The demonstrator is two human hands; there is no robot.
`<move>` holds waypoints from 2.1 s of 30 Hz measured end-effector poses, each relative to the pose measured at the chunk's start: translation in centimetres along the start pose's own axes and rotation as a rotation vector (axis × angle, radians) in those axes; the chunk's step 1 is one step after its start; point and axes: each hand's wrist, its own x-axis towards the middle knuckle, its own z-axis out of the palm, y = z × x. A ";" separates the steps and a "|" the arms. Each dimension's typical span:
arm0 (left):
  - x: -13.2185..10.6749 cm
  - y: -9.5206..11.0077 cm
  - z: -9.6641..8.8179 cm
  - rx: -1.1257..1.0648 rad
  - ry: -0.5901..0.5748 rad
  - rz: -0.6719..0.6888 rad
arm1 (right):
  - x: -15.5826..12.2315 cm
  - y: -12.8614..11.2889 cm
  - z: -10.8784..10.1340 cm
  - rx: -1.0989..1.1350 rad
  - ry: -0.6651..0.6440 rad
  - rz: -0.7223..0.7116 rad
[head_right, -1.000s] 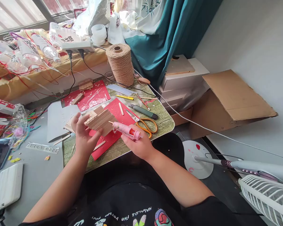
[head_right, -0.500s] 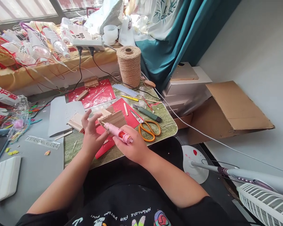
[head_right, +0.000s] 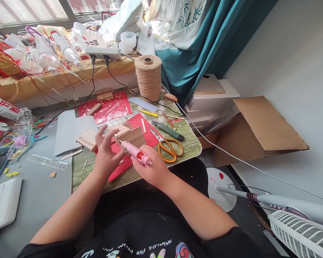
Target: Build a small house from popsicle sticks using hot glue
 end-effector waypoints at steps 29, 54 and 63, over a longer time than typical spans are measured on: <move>0.0 0.3 -0.2 0.004 -0.016 -0.014 | 0.3 0.3 0.1 -0.007 0.002 -0.014; -0.2 0.2 -0.6 0.043 -0.028 0.022 | 0.1 0.6 0.3 0.038 0.017 -0.045; 0.0 0.6 -0.5 0.044 -0.032 -0.007 | -0.4 0.7 0.0 0.016 0.018 0.013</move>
